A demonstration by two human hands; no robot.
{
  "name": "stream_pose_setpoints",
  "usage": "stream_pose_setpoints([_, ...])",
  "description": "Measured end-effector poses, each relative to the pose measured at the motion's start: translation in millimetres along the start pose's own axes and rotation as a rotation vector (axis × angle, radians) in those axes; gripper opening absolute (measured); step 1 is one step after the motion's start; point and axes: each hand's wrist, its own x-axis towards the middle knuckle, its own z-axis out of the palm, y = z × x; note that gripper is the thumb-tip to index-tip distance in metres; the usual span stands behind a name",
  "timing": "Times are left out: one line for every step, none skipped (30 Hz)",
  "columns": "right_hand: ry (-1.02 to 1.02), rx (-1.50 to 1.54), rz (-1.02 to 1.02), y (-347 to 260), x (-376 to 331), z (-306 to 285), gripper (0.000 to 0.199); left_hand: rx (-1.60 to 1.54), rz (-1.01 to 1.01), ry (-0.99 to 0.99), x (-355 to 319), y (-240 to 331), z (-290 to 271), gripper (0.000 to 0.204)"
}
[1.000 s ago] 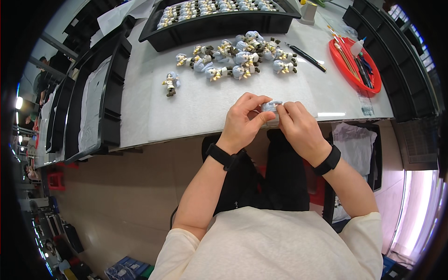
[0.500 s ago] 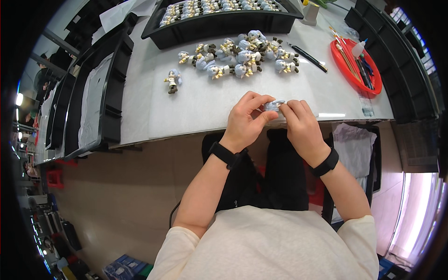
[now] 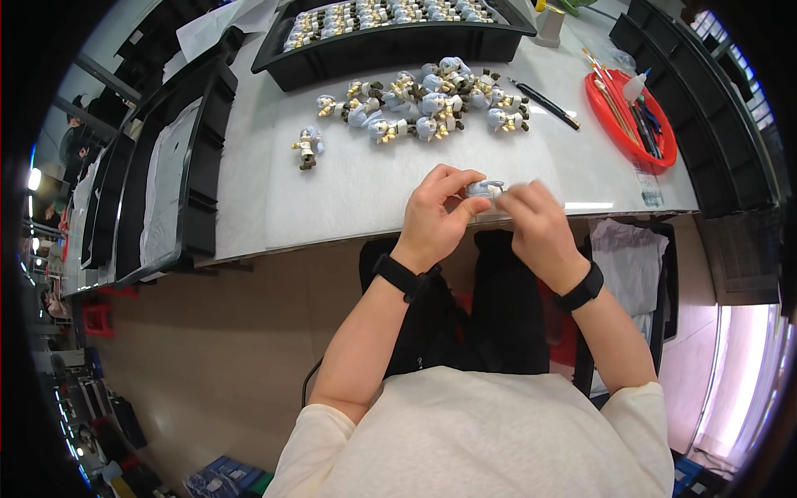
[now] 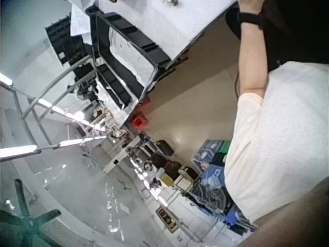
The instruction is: Inspecting and assembling small plastic figurines at a manufacturing workstation.
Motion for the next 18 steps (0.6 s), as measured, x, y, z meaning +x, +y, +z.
stream_pose_setpoints([0.002,-0.002,-0.004,1,-5,0,0.029,-0.025,0.017,0.024,1,-3,-1,0.026])
stream_pose_setpoints([0.026,0.076,0.037,2,-16,2,0.028,-0.053,0.033,0.046,2,-5,1,0.025])
stream_pose_setpoints([0.050,0.154,0.077,2,-24,1,0.027,-0.056,0.036,0.047,3,-4,1,0.025])
stream_pose_setpoints([0.140,0.177,0.175,-1,-28,-3,0.023,-0.053,0.030,0.025,2,-3,0,0.025])
stream_pose_setpoints([0.185,0.183,0.222,0,-28,-10,0.018,-0.050,0.023,0.002,1,-3,-1,0.025])
stream_pose_setpoints([0.204,0.236,0.283,-1,-26,-17,0.018,-0.049,0.018,0.005,0,-2,-2,0.025])
stream_pose_setpoints([0.234,0.282,0.350,-3,-24,-22,0.017,-0.063,0.000,-0.043,1,0,-4,0.026])
stream_pose_setpoints([0.252,0.291,0.361,-1,-23,-22,0.017,-0.076,-0.018,-0.091,1,1,-6,0.028])
stream_pose_setpoints([0.259,0.289,0.367,0,-23,-22,0.017,-0.075,-0.017,-0.100,1,1,-8,0.028])
stream_pose_setpoints([0.269,0.322,0.388,0,-22,-22,0.017,-0.066,-0.005,-0.112,0,2,-9,0.029])
stream_pose_setpoints([0.280,0.355,0.408,0,-22,-22,0.016,-0.057,0.007,-0.124,-1,2,-9,0.031])
stream_pose_setpoints([0.284,0.355,0.410,0,-21,-21,0.016,-0.056,0.008,-0.127,-1,2,-10,0.031])
stream_pose_setpoints([0.284,0.389,0.412,0,-21,-19,0.015,-0.013,0.022,-0.143,-1,1,-11,0.033])
stream_pose_setpoints([0.283,0.424,0.414,1,-22,-17,0.014,0.030,0.036,-0.157,-1,1,-11,0.035])
stream_pose_setpoints([0.286,0.425,0.414,2,-22,-16,0.014,0.033,0.037,-0.158,-1,1,-10,0.035])
stream_pose_setpoints([0.286,0.586,0.494,3,-23,-14,0.013,0.052,0.036,-0.158,-1,1,-9,0.035])
stream_pose_setpoints([0.284,0.747,0.571,4,-24,-12,0.013,0.070,0.036,-0.158,-1,2,-8,0.035])
stream_pose_setpoints([0.276,0.717,0.585,8,-24,-11,0.013,0.073,0.037,-0.160,-1,1,-7,0.035])
